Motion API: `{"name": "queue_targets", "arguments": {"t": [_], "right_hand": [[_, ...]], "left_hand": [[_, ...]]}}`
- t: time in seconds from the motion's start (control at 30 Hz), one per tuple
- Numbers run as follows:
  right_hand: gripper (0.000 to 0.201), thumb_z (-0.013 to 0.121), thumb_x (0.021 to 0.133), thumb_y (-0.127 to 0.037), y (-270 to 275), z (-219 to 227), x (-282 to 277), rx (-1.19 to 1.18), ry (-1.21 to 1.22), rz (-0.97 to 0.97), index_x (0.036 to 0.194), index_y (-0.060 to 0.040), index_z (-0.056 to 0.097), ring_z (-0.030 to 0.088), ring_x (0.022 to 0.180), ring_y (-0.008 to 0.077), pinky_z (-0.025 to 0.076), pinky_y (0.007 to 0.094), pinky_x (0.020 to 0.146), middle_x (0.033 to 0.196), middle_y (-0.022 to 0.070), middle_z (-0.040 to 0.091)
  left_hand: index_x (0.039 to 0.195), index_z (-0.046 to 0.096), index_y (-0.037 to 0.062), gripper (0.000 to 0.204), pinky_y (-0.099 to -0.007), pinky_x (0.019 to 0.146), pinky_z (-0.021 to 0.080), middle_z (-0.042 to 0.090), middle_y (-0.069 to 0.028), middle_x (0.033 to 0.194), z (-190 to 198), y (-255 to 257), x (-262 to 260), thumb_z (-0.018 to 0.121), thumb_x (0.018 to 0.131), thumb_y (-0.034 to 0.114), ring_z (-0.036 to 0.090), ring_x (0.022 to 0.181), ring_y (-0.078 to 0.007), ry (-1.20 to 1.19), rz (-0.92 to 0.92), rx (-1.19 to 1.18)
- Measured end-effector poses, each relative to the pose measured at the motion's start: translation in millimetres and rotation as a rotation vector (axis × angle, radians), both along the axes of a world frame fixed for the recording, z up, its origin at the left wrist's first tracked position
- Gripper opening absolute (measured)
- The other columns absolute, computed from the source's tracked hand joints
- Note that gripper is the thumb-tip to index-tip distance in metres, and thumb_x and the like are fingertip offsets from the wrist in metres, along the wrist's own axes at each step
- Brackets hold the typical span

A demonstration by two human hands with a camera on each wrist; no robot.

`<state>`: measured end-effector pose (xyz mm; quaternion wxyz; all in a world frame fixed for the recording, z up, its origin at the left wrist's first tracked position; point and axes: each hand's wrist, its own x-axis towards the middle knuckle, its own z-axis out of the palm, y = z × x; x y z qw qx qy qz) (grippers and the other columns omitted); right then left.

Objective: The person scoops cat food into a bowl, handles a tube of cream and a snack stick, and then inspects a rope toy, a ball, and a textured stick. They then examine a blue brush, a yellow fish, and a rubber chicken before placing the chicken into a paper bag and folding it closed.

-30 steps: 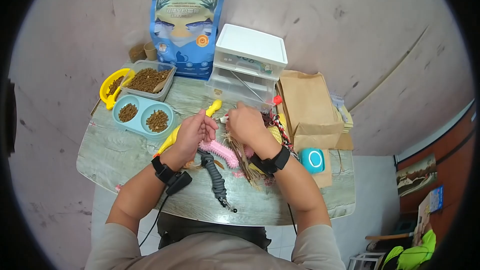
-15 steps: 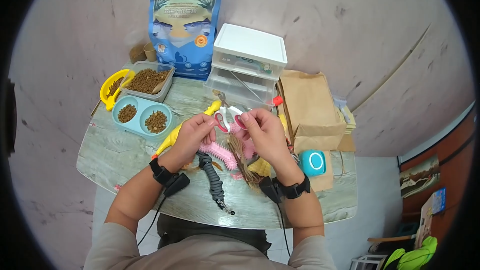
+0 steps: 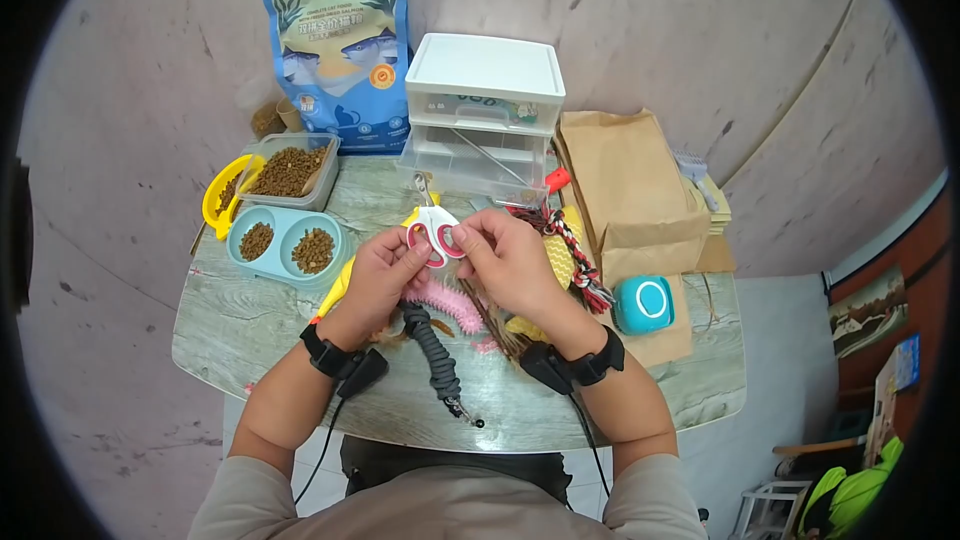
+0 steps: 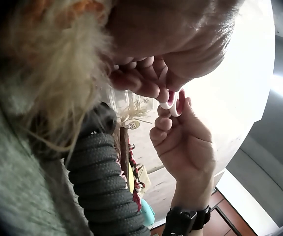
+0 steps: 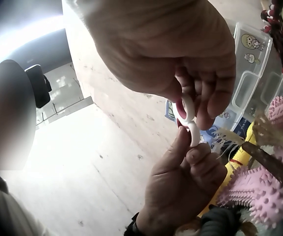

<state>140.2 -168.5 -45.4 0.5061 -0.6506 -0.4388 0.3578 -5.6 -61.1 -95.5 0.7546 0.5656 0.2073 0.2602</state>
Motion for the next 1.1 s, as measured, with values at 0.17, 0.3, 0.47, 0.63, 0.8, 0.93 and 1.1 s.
{"name": "queue_targets", "arguments": {"t": [0.17, 0.3, 0.47, 0.63, 0.8, 0.93, 1.1], "right_hand": [[0.021, 0.056, 0.091, -0.02, 1, -8, 9, 0.089, -0.048, -0.007, 0.089, 0.0004, 0.06, 0.057, 0.061, 0.0063, 0.046, 0.0201, 0.054, 0.071, 0.0018, 0.06], [0.021, 0.058, 0.09, -0.019, 1, -9, 23, 0.117, -0.239, -0.14, 0.09, 0.0017, 0.061, 0.056, 0.061, 0.007, 0.045, 0.0207, 0.055, 0.07, 0.0013, 0.059], [0.021, 0.059, 0.089, -0.018, 1, -12, 20, 0.148, -0.326, -0.174, 0.09, 0.0026, 0.062, 0.056, 0.061, 0.007, 0.045, 0.0215, 0.054, 0.07, 0.0017, 0.06], [0.023, 0.062, 0.084, -0.021, 2, -13, 5, 0.099, -0.378, -0.138, 0.087, 0.0015, 0.064, 0.06, 0.057, 0.0194, 0.046, 0.0315, 0.054, 0.067, 0.0148, 0.062], [0.022, 0.062, 0.084, -0.019, 2, -15, 19, 0.14, -0.348, -0.209, 0.087, 0.0018, 0.064, 0.061, 0.059, 0.019, 0.047, 0.0308, 0.055, 0.068, 0.0145, 0.063], [0.021, 0.062, 0.083, -0.019, 4, -17, 11, 0.177, -0.359, -0.226, 0.087, 0.0022, 0.064, 0.062, 0.06, 0.0197, 0.048, 0.0302, 0.056, 0.069, 0.0149, 0.063], [0.018, 0.061, 0.084, -0.015, -1, -5, 11, 0.098, -0.457, -0.157, 0.089, 0.0024, 0.063, 0.059, 0.06, 0.0143, 0.046, 0.0266, 0.055, 0.068, 0.0095, 0.062]], "left_hand": [[0.089, 0.058, 0.0065, 0.015, -0.0155, 0.05, 0.039, 0.056, 0.0029, 0.065, -1, 1, 0, 0.059, 0.09, 0.021, 0.05, 0.055, -0.002, -0.016, -0.005, 0.009], [0.088, 0.058, 0.0062, 0.016, -0.015, 0.049, 0.038, 0.056, 0.0032, 0.063, -3, 2, -1, 0.058, 0.09, 0.022, 0.049, 0.053, -0.0016, -0.023, -0.003, -0.056], [0.086, 0.058, 0.007, 0.016, -0.0152, 0.048, 0.038, 0.055, 0.0032, 0.062, -3, 2, -1, 0.058, 0.091, 0.022, 0.049, 0.052, -0.0017, -0.024, -0.013, -0.057], [0.086, 0.058, 0.007, 0.016, -0.0149, 0.048, 0.038, 0.056, 0.003, 0.062, -2, 1, 0, 0.058, 0.09, 0.022, 0.048, 0.051, -0.0017, -0.008, -0.003, -0.028], [0.086, 0.058, 0.0066, 0.017, -0.0149, 0.048, 0.039, 0.056, 0.0027, 0.062, -2, 1, -1, 0.058, 0.09, 0.023, 0.048, 0.051, -0.0018, -0.004, 0.0, -0.046], [0.085, 0.058, 0.0067, 0.017, -0.0151, 0.048, 0.038, 0.056, 0.0028, 0.062, -2, 0, 0, 0.059, 0.09, 0.023, 0.049, 0.051, -0.0018, -0.01, -0.007, -0.05], [0.085, 0.058, 0.0067, 0.018, -0.0162, 0.047, 0.039, 0.056, 0.0025, 0.061, -4, 1, 0, 0.057, 0.091, 0.024, 0.049, 0.051, -0.003, -0.014, -0.004, -0.02]]}}
